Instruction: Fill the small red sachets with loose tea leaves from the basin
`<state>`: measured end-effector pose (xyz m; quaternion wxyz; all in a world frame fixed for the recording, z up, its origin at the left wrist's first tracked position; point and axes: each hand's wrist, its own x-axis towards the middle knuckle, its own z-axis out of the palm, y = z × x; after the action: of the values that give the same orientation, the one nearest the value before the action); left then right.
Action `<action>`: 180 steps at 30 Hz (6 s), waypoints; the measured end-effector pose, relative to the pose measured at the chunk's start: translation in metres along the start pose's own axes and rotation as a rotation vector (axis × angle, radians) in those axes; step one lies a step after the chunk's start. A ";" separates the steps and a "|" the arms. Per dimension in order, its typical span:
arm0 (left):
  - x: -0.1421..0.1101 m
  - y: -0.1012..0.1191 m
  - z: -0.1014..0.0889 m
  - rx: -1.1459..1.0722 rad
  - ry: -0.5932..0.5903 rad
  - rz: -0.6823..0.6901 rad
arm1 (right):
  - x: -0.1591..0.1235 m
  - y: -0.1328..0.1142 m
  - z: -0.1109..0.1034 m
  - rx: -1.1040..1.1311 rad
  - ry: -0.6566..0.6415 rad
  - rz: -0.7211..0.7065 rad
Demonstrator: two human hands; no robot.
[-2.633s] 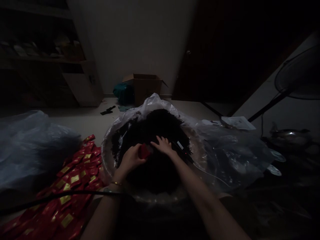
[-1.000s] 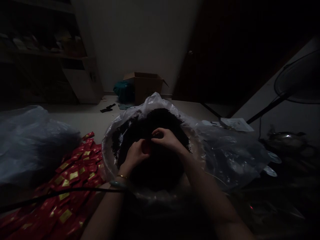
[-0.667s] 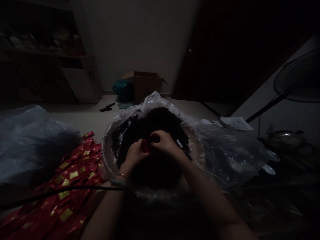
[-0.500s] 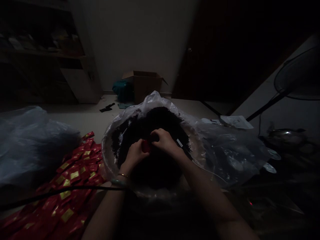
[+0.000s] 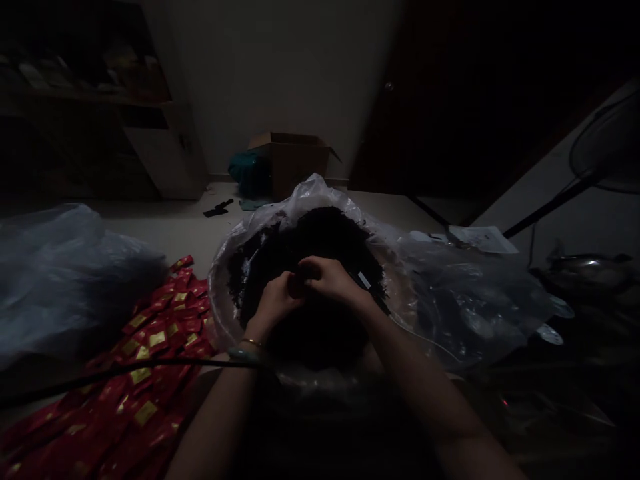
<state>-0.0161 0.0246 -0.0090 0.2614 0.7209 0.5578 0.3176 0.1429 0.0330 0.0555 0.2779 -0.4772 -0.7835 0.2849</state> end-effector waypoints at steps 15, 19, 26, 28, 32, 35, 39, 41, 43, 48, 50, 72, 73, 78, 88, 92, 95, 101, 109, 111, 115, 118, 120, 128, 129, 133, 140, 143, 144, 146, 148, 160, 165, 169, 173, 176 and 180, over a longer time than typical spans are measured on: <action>0.002 -0.004 0.002 0.020 0.067 0.007 | -0.004 -0.007 0.009 -0.133 0.020 0.076; 0.003 -0.002 -0.001 0.004 0.083 -0.007 | -0.006 0.001 -0.002 -0.133 -0.007 0.085; 0.003 0.000 -0.005 0.040 0.096 -0.014 | -0.050 0.031 0.010 -0.601 -0.315 0.295; 0.003 -0.001 -0.004 0.022 0.100 0.002 | -0.057 0.034 0.025 -0.702 -0.326 0.293; 0.003 -0.007 -0.006 -0.012 0.136 -0.003 | -0.039 0.037 0.045 -0.705 -0.235 0.174; 0.005 -0.010 -0.008 -0.010 0.162 -0.016 | -0.009 0.041 0.046 -0.661 -0.208 0.237; 0.007 -0.012 -0.011 0.015 0.171 -0.003 | 0.021 0.037 0.048 -0.590 -0.369 0.252; 0.007 -0.011 -0.013 0.032 0.175 -0.011 | 0.025 0.032 0.052 -0.572 -0.370 0.194; 0.007 -0.011 -0.013 0.039 0.174 -0.014 | 0.023 0.029 0.052 -0.560 -0.328 0.154; 0.006 -0.008 -0.012 0.023 0.110 0.015 | 0.008 0.034 0.023 -0.549 -0.255 0.159; 0.006 -0.007 -0.011 0.034 0.094 0.025 | 0.005 0.034 0.005 -0.522 -0.196 0.187; 0.005 -0.009 -0.006 -0.007 0.108 0.052 | 0.006 -0.002 0.009 -0.137 -0.122 -0.055; 0.004 -0.008 -0.006 -0.014 0.113 0.058 | 0.007 -0.001 0.009 -0.116 -0.101 -0.037; 0.005 -0.006 -0.005 -0.013 0.138 0.090 | 0.013 -0.001 0.008 -0.049 0.041 0.075; 0.004 -0.004 -0.004 -0.032 0.135 0.088 | 0.007 -0.010 0.004 -0.174 0.016 0.027; 0.005 -0.007 -0.003 0.006 0.167 0.083 | -0.003 -0.002 0.001 -0.205 -0.021 -0.042; 0.004 -0.009 -0.001 0.048 0.147 0.098 | -0.007 0.003 0.003 -0.131 -0.122 -0.046; 0.004 -0.008 -0.001 0.020 0.189 0.167 | -0.002 0.005 -0.008 0.031 0.261 0.031; 0.005 -0.007 0.000 -0.151 0.303 0.410 | -0.006 0.010 -0.029 0.009 0.433 0.095; 0.005 -0.008 0.001 -0.155 0.311 0.408 | -0.011 0.007 -0.025 -0.044 0.501 0.061; 0.005 -0.009 0.005 -0.100 0.298 0.333 | -0.021 -0.002 -0.007 -0.003 0.286 -0.057; 0.004 -0.009 0.007 -0.023 0.235 0.240 | -0.021 -0.003 0.001 -0.003 0.127 -0.028; 0.004 -0.008 0.008 0.013 0.196 0.175 | -0.018 0.002 -0.002 0.022 0.141 0.051; 0.006 -0.004 0.004 0.026 0.157 0.047 | -0.019 0.011 -0.015 -0.179 0.292 -0.090; 0.005 -0.005 0.004 0.029 0.145 0.051 | -0.020 0.008 -0.009 -0.236 0.196 -0.154; 0.004 -0.008 0.004 0.025 0.094 0.061 | -0.020 0.000 0.012 -0.491 -0.048 -0.167; 0.004 -0.004 -0.011 -0.250 -0.059 0.167 | -0.014 0.018 0.002 -0.469 -0.163 0.014; 0.003 0.004 -0.017 -0.388 -0.118 0.126 | -0.014 0.023 -0.008 -0.341 -0.190 -0.054; 0.003 0.006 -0.017 -0.440 -0.139 0.091 | -0.014 0.023 -0.010 -0.310 -0.196 -0.074; 0.003 0.008 -0.014 -0.537 -0.156 -0.006 | -0.013 0.021 -0.013 -0.272 -0.211 -0.081; 0.004 0.007 -0.009 -0.579 -0.129 -0.085 | -0.013 0.019 -0.013 -0.262 -0.245 -0.053; 0.010 -0.007 0.000 -0.415 0.023 0.011 | -0.011 0.020 -0.007 -0.198 -0.241 0.046; 0.010 -0.004 0.006 -0.501 0.006 -0.082 | -0.008 0.018 -0.009 -0.174 -0.366 0.091; 0.007 0.001 0.009 -0.554 -0.033 -0.122 | -0.004 0.017 -0.003 -0.130 -0.440 0.166; 0.007 0.005 0.010 -0.574 -0.014 -0.098 | -0.003 0.018 -0.004 -0.155 -0.386 0.141; 0.009 0.006 0.011 -0.575 0.025 -0.078 | -0.004 0.024 -0.004 -0.174 -0.125 0.056; 0.009 0.007 0.011 -0.622 0.087 -0.088 | -0.010 0.036 0.005 0.086 0.223 0.164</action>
<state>-0.0016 0.0318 -0.0100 0.4585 0.5673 0.4754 0.4919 0.1645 0.0364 0.0248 0.3591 -0.5561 -0.6933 0.2849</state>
